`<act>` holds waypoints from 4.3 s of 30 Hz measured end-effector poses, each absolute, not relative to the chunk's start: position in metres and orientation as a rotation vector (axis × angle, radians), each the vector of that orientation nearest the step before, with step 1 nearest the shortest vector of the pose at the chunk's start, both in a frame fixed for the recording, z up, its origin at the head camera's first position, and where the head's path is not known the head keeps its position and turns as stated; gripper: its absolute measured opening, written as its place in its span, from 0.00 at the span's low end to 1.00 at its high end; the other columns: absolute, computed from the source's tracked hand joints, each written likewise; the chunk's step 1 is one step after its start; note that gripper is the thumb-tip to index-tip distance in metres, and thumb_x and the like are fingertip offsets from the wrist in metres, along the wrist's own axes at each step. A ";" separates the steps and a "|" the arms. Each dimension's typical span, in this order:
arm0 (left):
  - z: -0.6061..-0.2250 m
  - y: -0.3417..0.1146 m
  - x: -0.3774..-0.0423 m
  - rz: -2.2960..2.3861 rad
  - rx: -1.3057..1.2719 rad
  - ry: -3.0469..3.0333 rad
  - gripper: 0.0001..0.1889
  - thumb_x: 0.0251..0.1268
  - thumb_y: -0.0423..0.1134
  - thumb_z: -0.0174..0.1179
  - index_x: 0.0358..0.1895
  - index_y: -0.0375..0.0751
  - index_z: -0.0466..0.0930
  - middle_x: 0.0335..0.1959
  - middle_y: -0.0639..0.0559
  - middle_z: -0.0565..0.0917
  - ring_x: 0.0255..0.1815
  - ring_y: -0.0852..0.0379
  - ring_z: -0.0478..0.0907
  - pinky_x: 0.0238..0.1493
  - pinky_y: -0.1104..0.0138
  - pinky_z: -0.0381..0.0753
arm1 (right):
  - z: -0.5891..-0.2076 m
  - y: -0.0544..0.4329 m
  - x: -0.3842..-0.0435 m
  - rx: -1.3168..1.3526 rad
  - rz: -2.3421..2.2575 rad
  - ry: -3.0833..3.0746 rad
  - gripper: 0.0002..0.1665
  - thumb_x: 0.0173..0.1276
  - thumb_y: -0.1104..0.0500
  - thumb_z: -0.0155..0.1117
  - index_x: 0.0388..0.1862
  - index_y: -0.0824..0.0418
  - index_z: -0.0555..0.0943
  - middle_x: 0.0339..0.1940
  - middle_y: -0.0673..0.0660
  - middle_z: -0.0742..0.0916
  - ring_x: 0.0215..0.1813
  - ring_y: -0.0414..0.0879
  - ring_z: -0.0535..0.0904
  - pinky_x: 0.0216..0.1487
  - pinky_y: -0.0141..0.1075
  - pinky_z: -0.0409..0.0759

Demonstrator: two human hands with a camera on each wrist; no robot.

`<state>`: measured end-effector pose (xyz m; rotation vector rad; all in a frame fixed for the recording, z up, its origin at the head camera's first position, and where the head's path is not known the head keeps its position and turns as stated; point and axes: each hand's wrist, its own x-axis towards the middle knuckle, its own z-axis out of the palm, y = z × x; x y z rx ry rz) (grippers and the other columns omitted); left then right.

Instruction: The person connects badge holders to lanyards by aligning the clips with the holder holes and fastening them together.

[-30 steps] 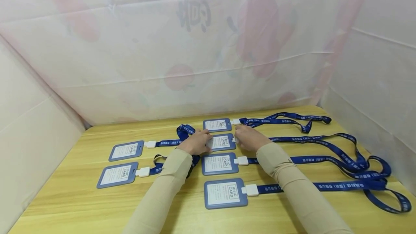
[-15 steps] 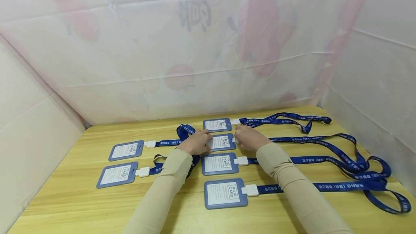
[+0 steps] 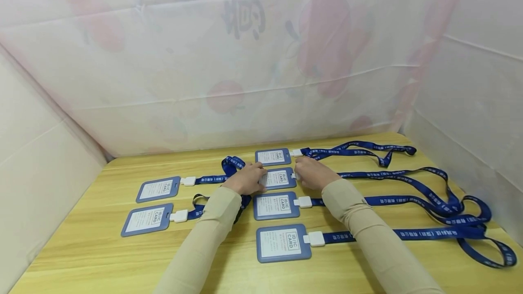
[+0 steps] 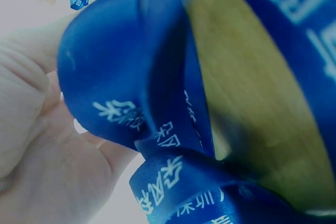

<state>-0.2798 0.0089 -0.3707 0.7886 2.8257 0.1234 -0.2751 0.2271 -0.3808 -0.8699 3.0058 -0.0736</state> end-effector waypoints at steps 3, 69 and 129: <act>-0.370 0.008 -0.279 0.121 0.792 2.827 0.22 0.67 0.48 0.69 0.60 0.43 0.83 0.61 0.51 0.78 0.55 0.51 0.72 0.57 0.62 0.78 | -0.380 0.226 -0.275 -0.866 -0.076 3.008 0.09 0.62 0.71 0.73 0.42 0.69 0.88 0.35 0.55 0.81 0.36 0.47 0.76 0.45 0.40 0.84; -0.373 0.007 -0.279 0.141 0.757 2.838 0.23 0.66 0.46 0.69 0.62 0.45 0.83 0.65 0.50 0.76 0.58 0.50 0.71 0.58 0.62 0.78 | -0.382 0.220 -0.273 -0.861 -0.060 3.003 0.13 0.60 0.69 0.77 0.44 0.68 0.88 0.36 0.55 0.81 0.36 0.45 0.76 0.44 0.37 0.83; -0.372 0.011 -0.280 0.147 0.766 2.812 0.21 0.66 0.45 0.70 0.60 0.45 0.83 0.60 0.50 0.77 0.56 0.50 0.72 0.57 0.62 0.77 | -0.390 0.235 -0.277 -0.870 -0.230 3.012 0.08 0.65 0.71 0.69 0.43 0.69 0.88 0.31 0.51 0.76 0.33 0.45 0.70 0.37 0.39 0.74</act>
